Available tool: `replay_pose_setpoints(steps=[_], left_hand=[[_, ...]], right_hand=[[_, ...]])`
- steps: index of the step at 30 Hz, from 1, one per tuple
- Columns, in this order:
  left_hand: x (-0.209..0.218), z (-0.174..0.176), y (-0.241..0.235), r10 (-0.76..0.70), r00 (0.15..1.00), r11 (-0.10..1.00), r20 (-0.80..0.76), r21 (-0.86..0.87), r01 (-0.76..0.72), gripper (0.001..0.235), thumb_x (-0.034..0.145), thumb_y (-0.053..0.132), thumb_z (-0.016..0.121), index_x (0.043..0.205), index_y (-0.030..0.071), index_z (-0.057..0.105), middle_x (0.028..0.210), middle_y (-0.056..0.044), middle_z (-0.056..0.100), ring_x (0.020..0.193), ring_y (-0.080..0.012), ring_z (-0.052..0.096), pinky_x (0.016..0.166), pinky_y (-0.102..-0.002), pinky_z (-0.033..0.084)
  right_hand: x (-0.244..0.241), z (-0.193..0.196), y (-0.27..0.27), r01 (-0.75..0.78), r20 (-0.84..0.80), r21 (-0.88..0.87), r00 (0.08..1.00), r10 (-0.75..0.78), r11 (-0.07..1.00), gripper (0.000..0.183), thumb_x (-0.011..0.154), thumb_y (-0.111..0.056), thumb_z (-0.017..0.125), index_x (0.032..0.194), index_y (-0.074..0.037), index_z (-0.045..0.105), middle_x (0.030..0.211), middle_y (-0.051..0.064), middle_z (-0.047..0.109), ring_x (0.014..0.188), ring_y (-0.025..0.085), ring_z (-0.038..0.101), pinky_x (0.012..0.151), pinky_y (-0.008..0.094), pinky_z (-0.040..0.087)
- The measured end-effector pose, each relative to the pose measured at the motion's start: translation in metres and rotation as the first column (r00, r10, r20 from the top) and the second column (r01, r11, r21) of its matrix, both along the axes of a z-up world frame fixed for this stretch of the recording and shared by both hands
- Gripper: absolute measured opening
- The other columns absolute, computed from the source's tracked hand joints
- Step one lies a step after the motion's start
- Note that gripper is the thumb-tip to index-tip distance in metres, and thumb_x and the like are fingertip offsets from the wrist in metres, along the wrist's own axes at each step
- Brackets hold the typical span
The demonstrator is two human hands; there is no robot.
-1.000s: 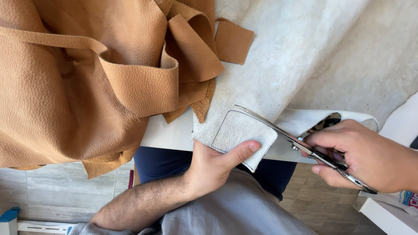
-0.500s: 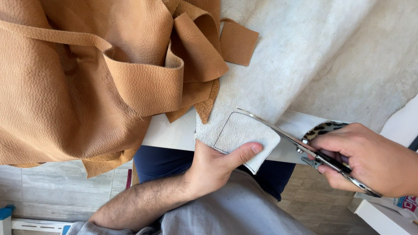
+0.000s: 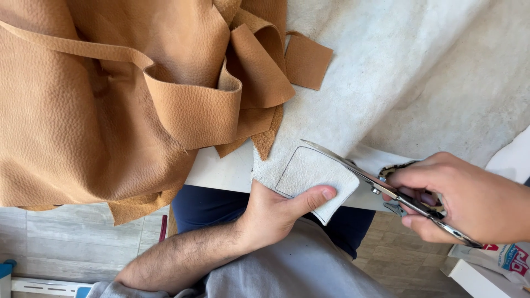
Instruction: Tracing a template onto a piece of white leather using a pen and then cutting the shape out with scissors.
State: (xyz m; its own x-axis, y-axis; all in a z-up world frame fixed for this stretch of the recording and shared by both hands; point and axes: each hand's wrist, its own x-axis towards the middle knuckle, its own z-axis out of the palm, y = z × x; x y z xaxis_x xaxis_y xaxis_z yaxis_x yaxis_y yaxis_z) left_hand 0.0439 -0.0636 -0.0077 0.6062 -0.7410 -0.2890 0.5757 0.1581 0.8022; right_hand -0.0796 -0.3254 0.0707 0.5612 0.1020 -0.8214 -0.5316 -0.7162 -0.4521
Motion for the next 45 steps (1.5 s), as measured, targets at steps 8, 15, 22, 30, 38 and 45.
replay_pose_setpoints(steps=[8,15,22,30,38,45], left_hand=[[0.003,0.002,0.001,-0.043,0.997,0.999,-0.064,-0.009,0.043,0.034,0.088,0.02,0.079,0.116,0.008,0.063,0.113,-0.003,0.068,0.108,-0.0148,0.064,0.103,-0.033,0.054],[0.001,-0.001,0.002,-0.048,0.994,0.999,-0.102,0.0,0.048,0.035,0.087,0.018,0.081,0.116,0.009,0.063,0.112,-0.003,0.068,0.105,-0.0137,0.063,0.1,-0.032,0.055],[0.001,-0.002,0.002,-0.039,0.996,0.999,-0.082,0.01,0.04,0.042,0.085,0.018,0.082,0.12,0.008,0.061,0.116,-0.004,0.066,0.11,-0.0153,0.061,0.106,-0.034,0.051],[0.0,-0.003,0.003,-0.064,0.993,0.998,-0.094,0.016,0.066,0.037,0.085,0.017,0.082,0.116,0.008,0.064,0.112,-0.002,0.068,0.106,-0.0135,0.063,0.101,-0.032,0.053],[0.002,-0.002,0.002,-0.059,0.996,0.998,-0.072,0.007,0.06,0.039,0.085,0.02,0.081,0.117,0.009,0.062,0.113,-0.003,0.066,0.107,-0.0145,0.062,0.103,-0.033,0.052],[-0.003,-0.006,0.002,-0.049,0.992,0.999,-0.12,0.0,0.049,0.04,0.083,0.017,0.083,0.117,0.009,0.064,0.113,-0.003,0.069,0.106,-0.0134,0.063,0.101,-0.033,0.055]], right_hand=[[0.019,0.003,0.002,-0.077,-0.002,-0.074,0.997,0.077,0.994,0.017,0.072,-0.035,0.084,0.084,-0.026,0.077,0.055,-0.005,0.069,0.048,0.017,0.055,0.05,0.031,0.046],[0.01,0.0,-0.001,-0.126,0.066,-0.093,0.989,0.132,0.988,0.013,0.072,-0.033,0.078,0.084,-0.028,0.075,0.052,-0.005,0.063,0.046,0.019,0.054,0.05,0.032,0.047],[0.006,0.0,-0.004,-0.117,0.063,-0.087,0.99,0.123,0.989,0.011,0.075,-0.035,0.078,0.083,-0.029,0.074,0.052,-0.005,0.061,0.046,0.018,0.051,0.048,0.031,0.047],[0.005,0.0,-0.005,-0.103,0.06,-0.095,0.992,0.109,0.99,0.013,0.072,-0.031,0.079,0.085,-0.031,0.076,0.052,-0.004,0.062,0.047,0.018,0.052,0.049,0.031,0.048],[0.005,0.0,-0.006,-0.142,0.13,-0.102,0.979,0.155,0.985,0.006,0.075,-0.028,0.074,0.081,-0.028,0.072,0.058,-0.008,0.065,0.049,0.018,0.054,0.051,0.031,0.049],[0.017,-0.002,-0.009,-0.084,0.096,-0.03,0.992,0.087,0.996,0.017,0.065,-0.032,0.086,0.075,-0.025,0.075,0.051,-0.003,0.058,0.046,0.018,0.049,0.045,0.032,0.044]])
